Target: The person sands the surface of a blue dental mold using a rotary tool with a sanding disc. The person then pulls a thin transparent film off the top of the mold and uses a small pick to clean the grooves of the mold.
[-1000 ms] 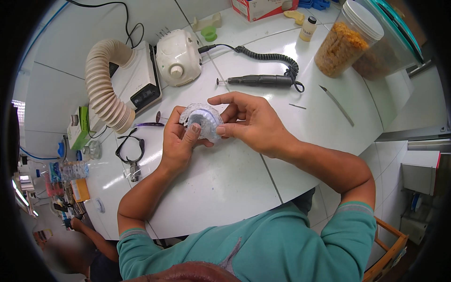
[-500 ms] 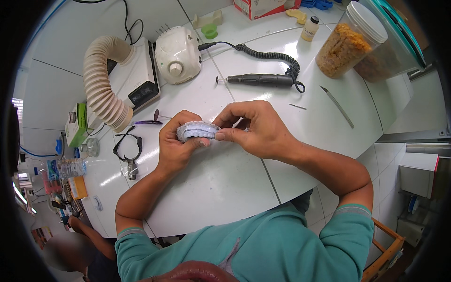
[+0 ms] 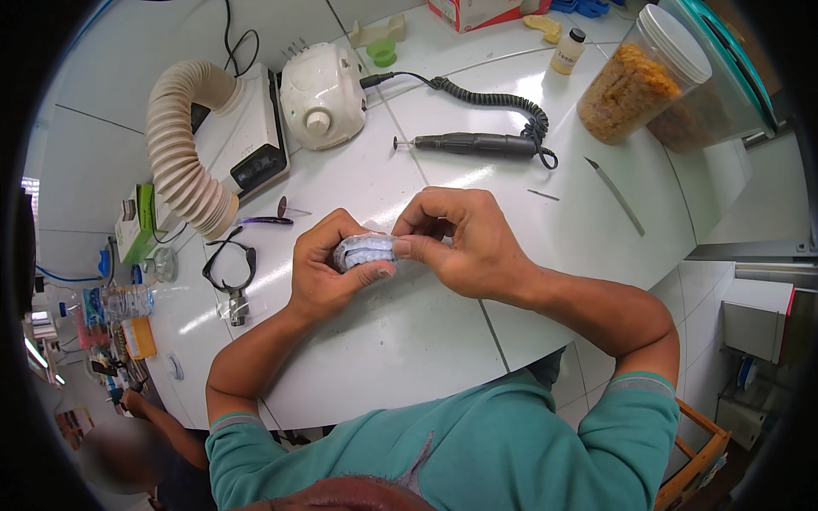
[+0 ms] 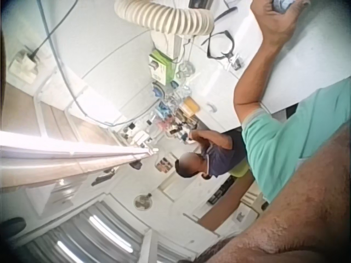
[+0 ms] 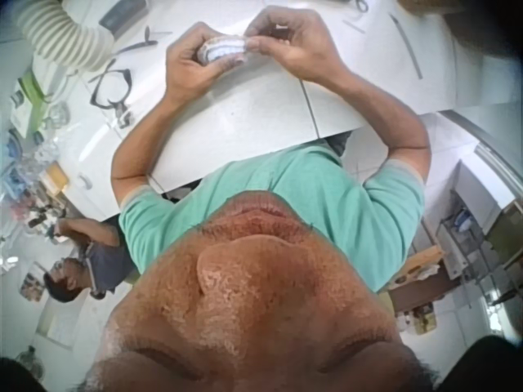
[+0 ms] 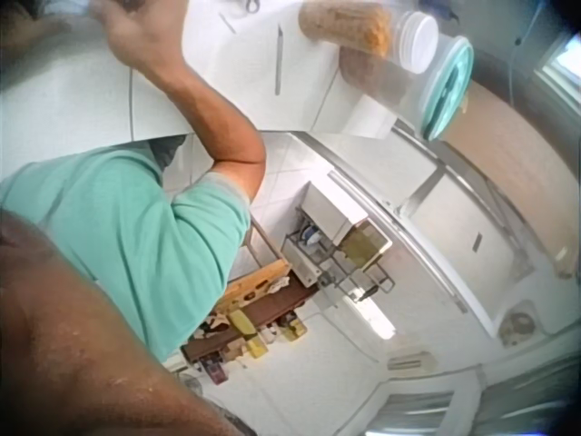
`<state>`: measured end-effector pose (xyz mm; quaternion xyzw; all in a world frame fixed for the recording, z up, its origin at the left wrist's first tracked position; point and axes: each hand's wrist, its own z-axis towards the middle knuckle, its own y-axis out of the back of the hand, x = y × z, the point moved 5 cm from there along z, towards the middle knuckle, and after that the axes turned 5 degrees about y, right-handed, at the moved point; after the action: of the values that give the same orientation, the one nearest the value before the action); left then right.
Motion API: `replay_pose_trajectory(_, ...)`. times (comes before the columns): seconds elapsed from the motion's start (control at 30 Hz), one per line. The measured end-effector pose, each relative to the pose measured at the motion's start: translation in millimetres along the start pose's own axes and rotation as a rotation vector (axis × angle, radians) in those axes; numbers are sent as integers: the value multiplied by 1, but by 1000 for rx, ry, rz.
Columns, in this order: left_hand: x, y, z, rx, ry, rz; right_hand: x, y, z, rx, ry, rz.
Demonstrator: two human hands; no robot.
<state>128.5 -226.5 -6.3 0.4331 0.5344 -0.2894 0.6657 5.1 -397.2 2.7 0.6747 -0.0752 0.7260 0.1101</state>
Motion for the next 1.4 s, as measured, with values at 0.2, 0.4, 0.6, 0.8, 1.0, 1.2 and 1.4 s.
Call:
replay_pose_trajectory(0.2,6,-1,1,-4,65,-41,-5,-1,-3,-48,-24,7)
replay_pose_trajectory(0.4,8,-4,2,17,131,-146,-8,-2,-2,-73,7,1)
replay_pose_trajectory(0.6,15,-7,2,7,166,-213,-9,-5,-3,-87,-47,40)
replay_pose_trajectory(0.8,13,-6,10,-192,202,-411,-8,-7,-1,-136,-104,58)
replay_pose_trajectory(1.0,8,0,4,-267,-98,17,-7,-9,1,-133,-99,55)
replay_pose_trajectory(1.2,8,4,3,-267,-48,7,-5,-3,5,-132,-49,-2)
replay_pose_trajectory(1.4,7,11,4,-336,-153,215,-5,-2,8,-91,-82,68)
